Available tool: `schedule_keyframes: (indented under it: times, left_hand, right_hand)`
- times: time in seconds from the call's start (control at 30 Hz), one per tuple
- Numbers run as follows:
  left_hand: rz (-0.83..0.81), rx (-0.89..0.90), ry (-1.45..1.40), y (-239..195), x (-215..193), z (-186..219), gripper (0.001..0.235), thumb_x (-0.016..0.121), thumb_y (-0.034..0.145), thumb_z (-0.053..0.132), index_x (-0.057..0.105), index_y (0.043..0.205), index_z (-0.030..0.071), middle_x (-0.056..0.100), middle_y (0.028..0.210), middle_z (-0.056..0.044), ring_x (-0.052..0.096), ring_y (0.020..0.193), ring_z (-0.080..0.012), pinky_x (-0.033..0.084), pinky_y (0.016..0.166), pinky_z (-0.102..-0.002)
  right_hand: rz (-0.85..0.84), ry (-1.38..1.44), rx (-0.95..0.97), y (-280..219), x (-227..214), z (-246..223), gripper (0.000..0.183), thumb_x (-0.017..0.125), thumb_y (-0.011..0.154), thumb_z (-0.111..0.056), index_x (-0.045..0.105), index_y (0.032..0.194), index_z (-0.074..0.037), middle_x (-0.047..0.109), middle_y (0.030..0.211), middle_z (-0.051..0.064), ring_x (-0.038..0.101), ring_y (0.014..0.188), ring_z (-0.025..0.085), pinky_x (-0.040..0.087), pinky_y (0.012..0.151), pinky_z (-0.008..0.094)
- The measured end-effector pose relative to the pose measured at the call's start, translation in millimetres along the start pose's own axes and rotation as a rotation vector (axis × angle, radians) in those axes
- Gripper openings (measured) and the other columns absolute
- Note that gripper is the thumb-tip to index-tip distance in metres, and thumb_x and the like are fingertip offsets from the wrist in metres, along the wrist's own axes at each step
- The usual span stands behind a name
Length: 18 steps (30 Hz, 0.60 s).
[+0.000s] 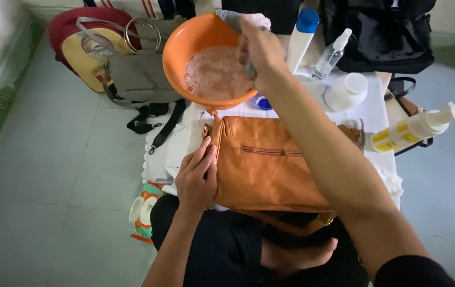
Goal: Applying cleaning foam to a leather bag and scrubbing the surface with a toothbrush.
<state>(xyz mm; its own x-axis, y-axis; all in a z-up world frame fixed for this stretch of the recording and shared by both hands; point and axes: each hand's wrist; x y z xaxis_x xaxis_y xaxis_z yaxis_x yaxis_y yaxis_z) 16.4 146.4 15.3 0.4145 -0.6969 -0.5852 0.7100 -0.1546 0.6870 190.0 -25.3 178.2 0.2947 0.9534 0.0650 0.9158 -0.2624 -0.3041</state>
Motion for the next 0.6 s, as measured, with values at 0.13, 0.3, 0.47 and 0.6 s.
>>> schedule_keyframes:
  times: [0.13,0.3,0.47,0.6]
  left_hand:
    - [-0.027,-0.069,0.017,-3,-1,2,0.026,0.059,0.101,0.01,0.076,0.12,0.005,0.068,0.137,-0.009,0.07,0.109,-0.0266,0.059,0.09,-0.034]
    - [-0.018,-0.069,-0.015,-1,-1,1,0.024,0.061,0.101,0.009,0.075,0.12,0.003,0.067,0.138,-0.008,0.07,0.105,-0.0259,0.058,0.09,-0.035]
    - [-0.026,-0.078,-0.015,-1,-3,1,0.025,0.061,0.101,0.009,0.075,0.12,0.004,0.067,0.138,-0.007,0.069,0.105,-0.0253,0.058,0.09,-0.034]
    - [-0.012,-0.065,-0.014,-2,-3,1,0.025,0.061,0.101,0.01,0.075,0.121,0.004,0.067,0.138,-0.006,0.069,0.106,-0.0248,0.06,0.089,-0.033]
  right_hand:
    - [-0.045,-0.305,-0.118,21,33,-8,0.04,0.048,0.096,-0.038,0.049,0.064,-0.013,0.045,0.052,0.003,0.033,0.043,0.015,0.025,0.041,0.028]
    - [-0.361,-1.293,-0.508,80,49,29,0.039,0.058,0.085,-0.041,0.04,0.062,-0.015,0.045,0.06,-0.002,0.046,0.059,0.018,0.031,0.05,0.039]
    - [-0.401,-1.368,-0.582,89,49,47,0.033,0.07,0.079,-0.022,0.06,0.109,-0.011,0.069,0.097,0.006,0.065,0.088,0.029,0.051,0.066,0.044]
    - [-0.466,-1.321,-0.707,112,39,65,0.033,0.078,0.07,-0.026,0.065,0.094,-0.009,0.066,0.085,0.007,0.062,0.076,0.029,0.046,0.06,0.042]
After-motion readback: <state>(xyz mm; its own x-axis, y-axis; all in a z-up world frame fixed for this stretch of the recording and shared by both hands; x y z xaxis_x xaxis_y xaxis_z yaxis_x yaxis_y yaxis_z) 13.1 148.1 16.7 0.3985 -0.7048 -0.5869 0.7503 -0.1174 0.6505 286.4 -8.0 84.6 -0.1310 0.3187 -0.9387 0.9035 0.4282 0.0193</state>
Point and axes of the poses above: each hand's wrist, its own y-axis towards the middle knuckle, its own x-axis out of the palm, z = x × y
